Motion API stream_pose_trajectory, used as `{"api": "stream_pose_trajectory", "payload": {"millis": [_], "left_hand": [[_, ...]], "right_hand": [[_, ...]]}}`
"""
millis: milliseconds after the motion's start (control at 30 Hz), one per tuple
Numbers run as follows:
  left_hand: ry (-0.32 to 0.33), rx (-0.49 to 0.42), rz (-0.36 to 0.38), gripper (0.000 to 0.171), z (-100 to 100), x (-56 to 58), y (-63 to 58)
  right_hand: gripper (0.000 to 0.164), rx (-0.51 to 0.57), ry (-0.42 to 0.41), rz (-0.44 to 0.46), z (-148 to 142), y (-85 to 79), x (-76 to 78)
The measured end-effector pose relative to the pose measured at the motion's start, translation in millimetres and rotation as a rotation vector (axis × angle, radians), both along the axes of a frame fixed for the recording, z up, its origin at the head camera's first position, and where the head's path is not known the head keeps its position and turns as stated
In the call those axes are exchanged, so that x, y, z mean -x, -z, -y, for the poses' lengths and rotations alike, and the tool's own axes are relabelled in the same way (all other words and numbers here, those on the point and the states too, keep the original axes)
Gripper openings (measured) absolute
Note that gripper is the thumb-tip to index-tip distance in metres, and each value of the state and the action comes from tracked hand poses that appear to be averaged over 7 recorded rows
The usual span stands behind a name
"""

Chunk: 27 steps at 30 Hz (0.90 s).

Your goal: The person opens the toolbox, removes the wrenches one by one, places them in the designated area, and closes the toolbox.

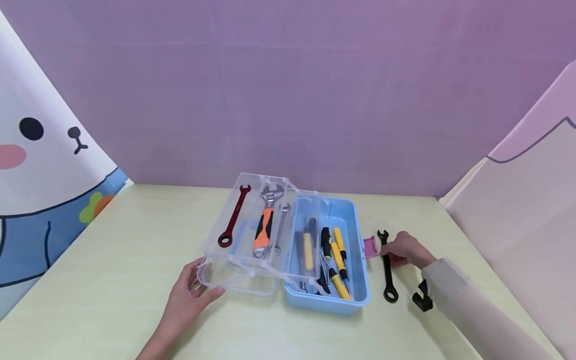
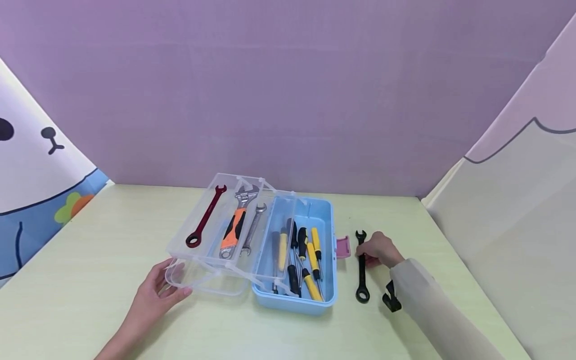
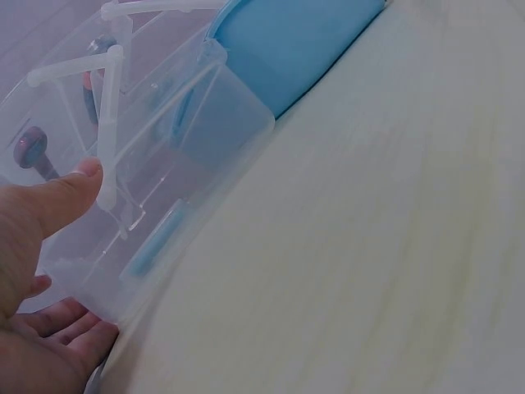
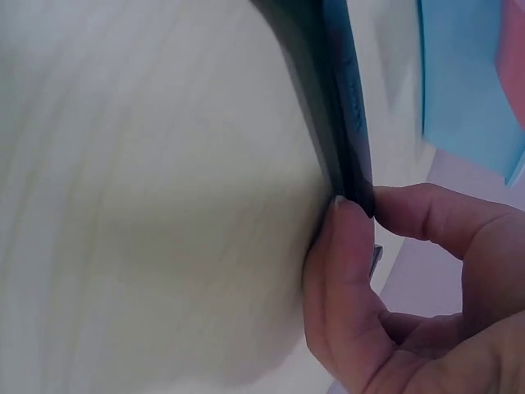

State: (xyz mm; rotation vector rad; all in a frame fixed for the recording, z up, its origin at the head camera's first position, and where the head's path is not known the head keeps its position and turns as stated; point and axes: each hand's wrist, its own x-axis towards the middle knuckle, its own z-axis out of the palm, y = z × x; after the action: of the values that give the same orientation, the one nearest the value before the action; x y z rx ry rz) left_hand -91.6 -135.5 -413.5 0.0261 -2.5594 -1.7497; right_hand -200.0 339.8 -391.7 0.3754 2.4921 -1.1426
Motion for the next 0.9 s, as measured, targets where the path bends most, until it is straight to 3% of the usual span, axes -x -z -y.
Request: {"api": "stream_pose_trajectory", "payload": {"millis": [300, 900], "left_hand": [[0.000, -0.020, 0.003, 0.078, -0.7, 0.0, 0.0], [-0.004, -0.012, 0.002, 0.077, -1.5, -0.5, -1.5]], "right_hand": [[0.035, -0.048, 0.010, -0.015, 0.9, 1.8, -0.8], [0.016, -0.101, -0.018, -0.032, 3.6, -1.1, 0.9]]}}
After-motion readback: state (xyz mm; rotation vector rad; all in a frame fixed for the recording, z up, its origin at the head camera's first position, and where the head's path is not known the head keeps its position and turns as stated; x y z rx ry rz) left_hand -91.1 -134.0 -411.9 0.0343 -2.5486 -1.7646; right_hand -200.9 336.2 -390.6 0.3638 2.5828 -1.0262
